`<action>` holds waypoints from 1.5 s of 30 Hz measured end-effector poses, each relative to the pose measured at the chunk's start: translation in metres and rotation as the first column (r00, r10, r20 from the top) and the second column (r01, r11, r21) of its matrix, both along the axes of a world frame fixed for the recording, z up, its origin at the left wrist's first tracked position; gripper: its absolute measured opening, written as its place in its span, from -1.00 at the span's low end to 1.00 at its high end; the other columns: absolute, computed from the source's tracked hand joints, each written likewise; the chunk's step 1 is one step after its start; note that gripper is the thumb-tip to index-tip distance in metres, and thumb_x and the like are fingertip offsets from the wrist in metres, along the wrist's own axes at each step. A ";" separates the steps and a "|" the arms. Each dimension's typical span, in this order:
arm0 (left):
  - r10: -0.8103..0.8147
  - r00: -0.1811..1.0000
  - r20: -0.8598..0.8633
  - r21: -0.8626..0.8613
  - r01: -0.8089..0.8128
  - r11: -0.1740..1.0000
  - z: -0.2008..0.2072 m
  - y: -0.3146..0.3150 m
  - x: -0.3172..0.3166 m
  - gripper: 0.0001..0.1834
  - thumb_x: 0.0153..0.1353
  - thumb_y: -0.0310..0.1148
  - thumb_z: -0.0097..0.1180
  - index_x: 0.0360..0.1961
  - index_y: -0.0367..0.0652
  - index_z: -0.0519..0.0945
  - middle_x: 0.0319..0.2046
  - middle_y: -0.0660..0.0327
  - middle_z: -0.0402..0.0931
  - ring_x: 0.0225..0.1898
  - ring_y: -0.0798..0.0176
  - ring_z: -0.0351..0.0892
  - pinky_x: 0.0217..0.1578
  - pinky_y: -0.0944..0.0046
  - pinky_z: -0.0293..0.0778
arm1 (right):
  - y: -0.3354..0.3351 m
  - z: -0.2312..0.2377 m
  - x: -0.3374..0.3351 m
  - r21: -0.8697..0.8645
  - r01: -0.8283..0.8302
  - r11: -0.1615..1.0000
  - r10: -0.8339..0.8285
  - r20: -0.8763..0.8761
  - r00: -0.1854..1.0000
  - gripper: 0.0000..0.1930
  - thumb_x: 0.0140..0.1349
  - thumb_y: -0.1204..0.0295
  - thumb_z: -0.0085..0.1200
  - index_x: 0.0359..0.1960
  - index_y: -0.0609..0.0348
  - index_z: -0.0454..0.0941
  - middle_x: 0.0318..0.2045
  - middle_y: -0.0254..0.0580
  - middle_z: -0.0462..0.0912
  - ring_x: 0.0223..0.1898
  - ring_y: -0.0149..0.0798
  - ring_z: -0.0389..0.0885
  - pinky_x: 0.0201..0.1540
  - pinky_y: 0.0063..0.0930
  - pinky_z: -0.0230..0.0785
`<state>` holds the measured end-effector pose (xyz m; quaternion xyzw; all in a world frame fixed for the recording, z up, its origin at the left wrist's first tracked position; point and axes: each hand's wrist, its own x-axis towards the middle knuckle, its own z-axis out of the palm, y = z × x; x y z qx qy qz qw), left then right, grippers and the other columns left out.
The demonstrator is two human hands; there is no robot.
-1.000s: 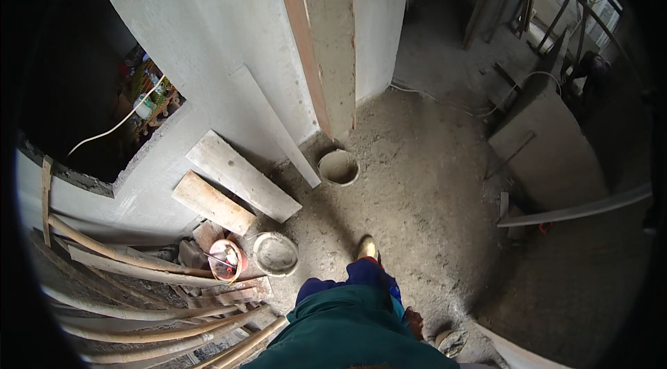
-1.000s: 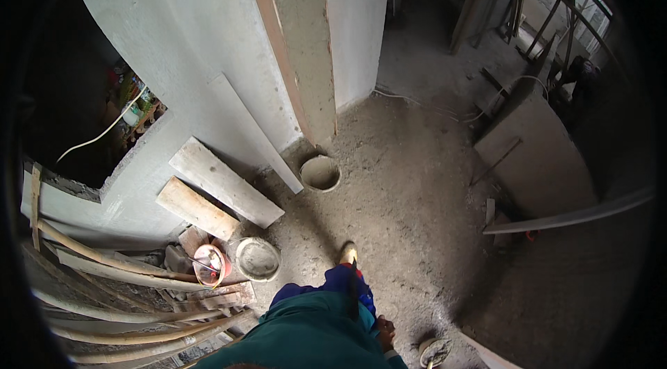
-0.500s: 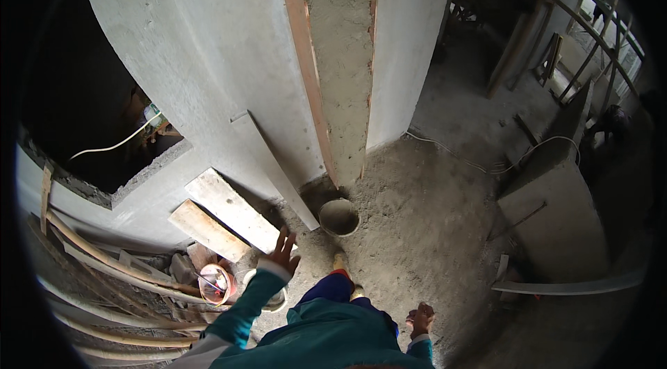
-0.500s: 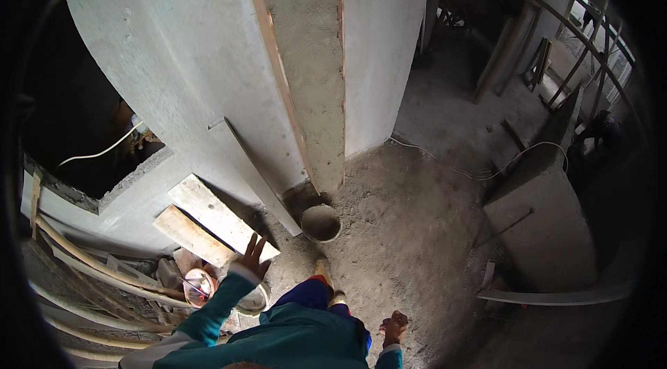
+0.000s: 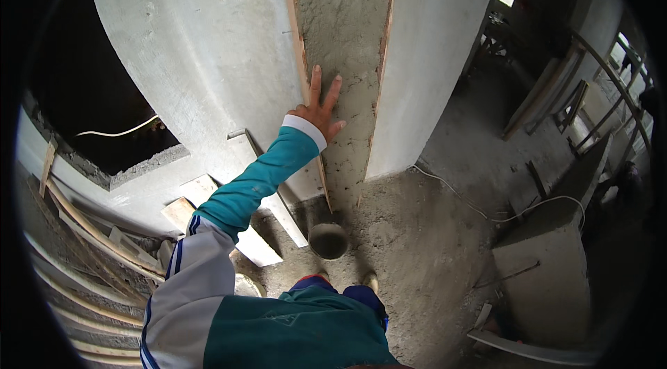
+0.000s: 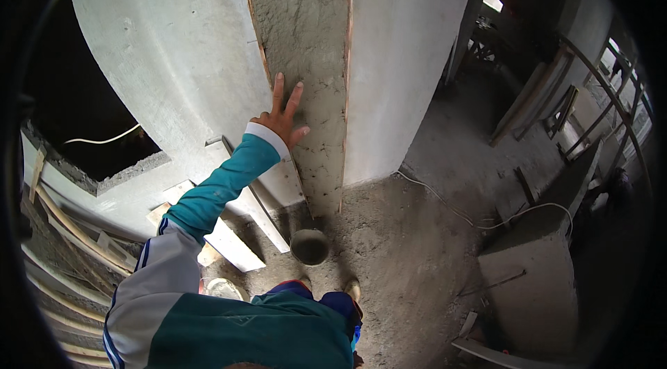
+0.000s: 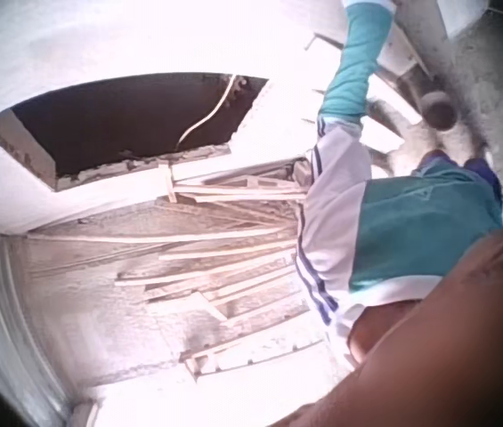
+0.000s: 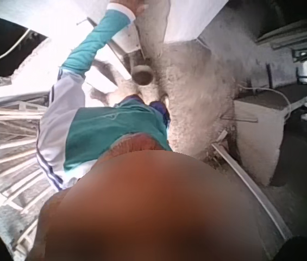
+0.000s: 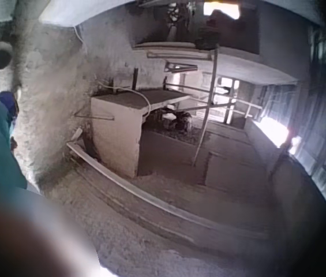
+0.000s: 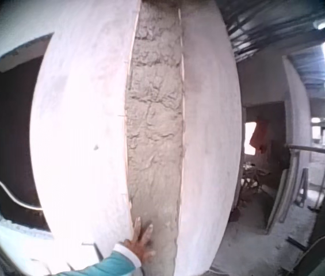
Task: The person mixes a cement-like material in a bucket using a trowel, then moves a wooden ladder and places a long white strip against a wall. The person uses a hammer to chip away at the wall surface near the strip, then repositions the strip and continues chipping.
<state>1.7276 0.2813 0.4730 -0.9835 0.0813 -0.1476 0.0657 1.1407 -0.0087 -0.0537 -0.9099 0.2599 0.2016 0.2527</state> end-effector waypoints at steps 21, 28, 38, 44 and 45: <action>-0.232 0.862 -0.451 -0.412 0.029 0.911 -0.288 -0.069 -0.157 -0.59 0.47 -0.15 -0.05 0.28 0.09 0.49 0.06 -0.09 0.60 0.16 -0.13 0.62 0.11 -0.11 0.54 | -0.106 0.125 0.426 0.217 -0.339 0.915 0.217 0.444 0.869 -0.68 0.39 0.21 0.07 0.06 0.08 0.54 -0.27 0.05 0.74 -0.36 -0.03 0.74 -0.35 -0.12 0.61; -0.073 0.860 -0.505 -0.570 -0.269 0.777 -0.315 -0.046 -0.197 -0.61 0.46 -0.10 -0.03 0.20 0.06 0.58 0.11 -0.06 0.61 0.21 -0.04 0.61 0.18 -0.05 0.51 | -0.072 0.154 0.479 0.209 -0.481 0.852 0.332 0.496 0.803 -0.68 0.39 0.21 0.07 0.06 0.07 0.55 -0.25 0.04 0.74 -0.33 -0.03 0.74 -0.32 -0.12 0.61; -0.012 0.870 -0.493 -0.593 -0.326 0.737 -0.275 -0.039 -0.212 -0.60 0.44 -0.09 0.00 0.21 0.07 0.58 0.12 -0.04 0.61 0.21 -0.03 0.60 0.19 -0.03 0.50 | -0.050 0.163 0.495 0.202 -0.588 0.783 0.435 0.498 0.750 -0.69 0.39 0.22 0.06 0.07 0.06 0.55 -0.21 0.02 0.74 -0.30 -0.04 0.75 -0.29 -0.12 0.62; -0.002 0.866 -0.501 -0.598 -0.344 0.724 -0.264 -0.033 -0.214 -0.59 0.43 -0.08 0.02 0.22 0.08 0.59 0.12 -0.02 0.62 0.22 -0.03 0.60 0.20 -0.02 0.49 | -0.038 0.169 0.503 0.201 -0.622 0.757 0.468 0.497 0.730 -0.69 0.39 0.22 0.06 0.07 0.05 0.56 -0.19 0.01 0.74 -0.28 -0.04 0.75 -0.27 -0.12 0.62; -0.004 0.866 -0.500 -0.598 -0.342 0.725 -0.263 -0.031 -0.214 -0.59 0.43 -0.08 0.02 0.22 0.09 0.59 0.13 -0.02 0.62 0.22 -0.03 0.60 0.20 -0.02 0.49 | -0.036 0.170 0.504 0.198 -0.627 0.753 0.475 0.496 0.727 -0.69 0.39 0.22 0.05 0.07 0.05 0.56 -0.19 0.01 0.74 -0.28 -0.04 0.75 -0.27 -0.12 0.62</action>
